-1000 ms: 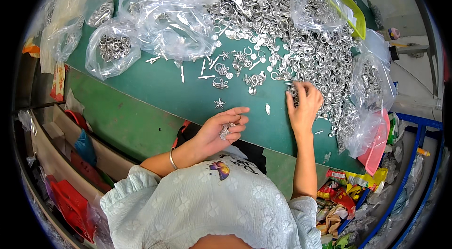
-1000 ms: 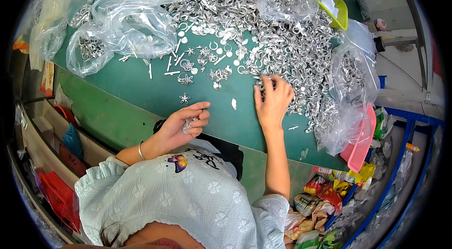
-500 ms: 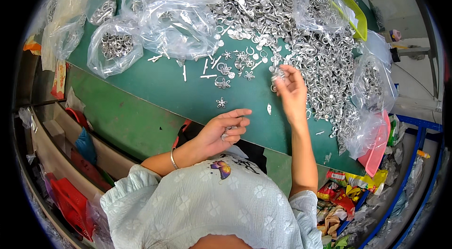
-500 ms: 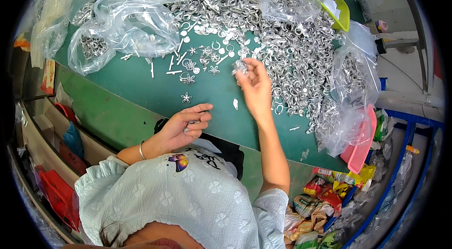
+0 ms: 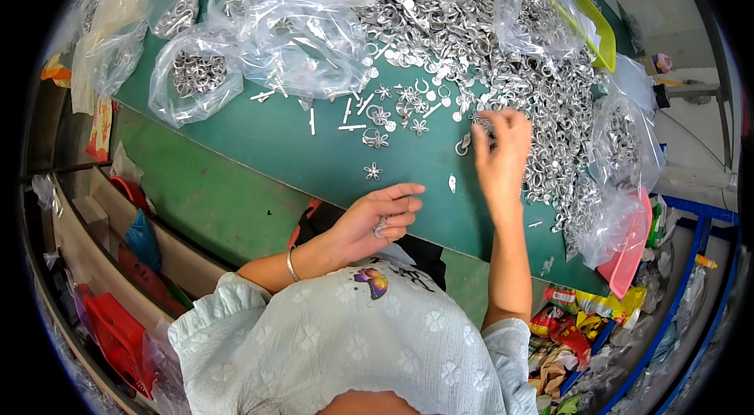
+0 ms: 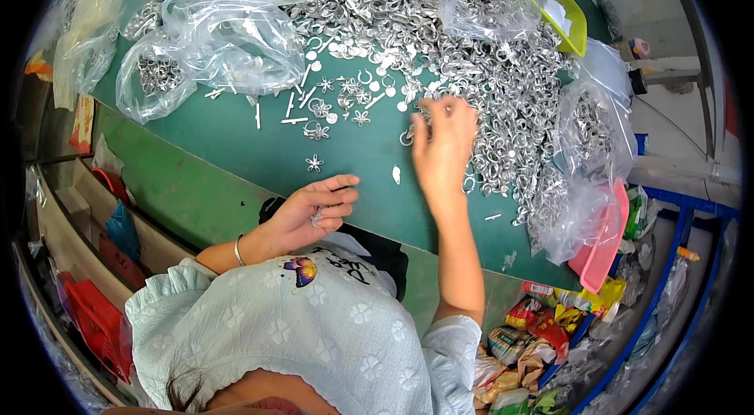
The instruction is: The person sorts a large pile of small silver metal hardware components on a green table. They pick up individual pieces, inspect them, and place them into various plastic bags and colored bins. The person occasionally moves the pile to access items underneath.
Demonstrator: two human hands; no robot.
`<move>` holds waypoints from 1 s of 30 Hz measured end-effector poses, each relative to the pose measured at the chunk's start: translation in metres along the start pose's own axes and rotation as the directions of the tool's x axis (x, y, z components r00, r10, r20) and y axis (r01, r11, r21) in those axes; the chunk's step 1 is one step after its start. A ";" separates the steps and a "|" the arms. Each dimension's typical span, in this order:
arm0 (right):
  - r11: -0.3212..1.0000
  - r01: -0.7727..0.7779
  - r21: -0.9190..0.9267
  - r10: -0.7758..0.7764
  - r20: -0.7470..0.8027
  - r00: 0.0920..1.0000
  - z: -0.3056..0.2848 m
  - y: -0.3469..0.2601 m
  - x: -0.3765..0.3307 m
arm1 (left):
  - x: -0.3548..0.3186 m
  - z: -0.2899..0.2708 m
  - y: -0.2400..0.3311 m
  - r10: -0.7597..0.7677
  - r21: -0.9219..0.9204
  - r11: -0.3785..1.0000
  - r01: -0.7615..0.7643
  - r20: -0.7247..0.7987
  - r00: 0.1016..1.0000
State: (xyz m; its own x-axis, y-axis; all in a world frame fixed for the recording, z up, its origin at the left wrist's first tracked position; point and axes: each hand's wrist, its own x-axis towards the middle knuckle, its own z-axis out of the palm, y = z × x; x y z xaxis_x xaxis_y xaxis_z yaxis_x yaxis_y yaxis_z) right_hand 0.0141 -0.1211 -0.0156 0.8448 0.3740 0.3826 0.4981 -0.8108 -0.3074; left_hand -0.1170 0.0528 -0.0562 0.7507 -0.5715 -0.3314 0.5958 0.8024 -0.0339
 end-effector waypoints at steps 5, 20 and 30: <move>0.982 0.175 0.073 -0.186 0.194 0.963 0.025 -0.029 -0.002 | -0.003 0.017 -0.001 0.103 0.018 0.995 -0.101 -0.149 0.984; 0.924 0.161 -0.346 -0.089 0.216 0.972 0.028 -0.024 -0.021 | -0.012 0.009 0.004 0.019 0.114 0.993 -0.007 -0.107 0.994; 0.970 0.231 0.076 -0.236 0.519 0.822 -0.011 -0.070 -0.123 | -0.034 -0.035 -0.013 -0.198 -0.052 0.980 0.192 -0.146 0.969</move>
State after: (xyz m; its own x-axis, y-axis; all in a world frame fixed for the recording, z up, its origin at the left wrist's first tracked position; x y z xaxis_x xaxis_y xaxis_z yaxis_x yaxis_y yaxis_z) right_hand -0.1272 -0.1152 -0.0316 0.6776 0.7325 -0.0648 0.6933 -0.6657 -0.2760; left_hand -0.1603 0.0677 -0.0774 0.5681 -0.6877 -0.4520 0.7134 0.6853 -0.1462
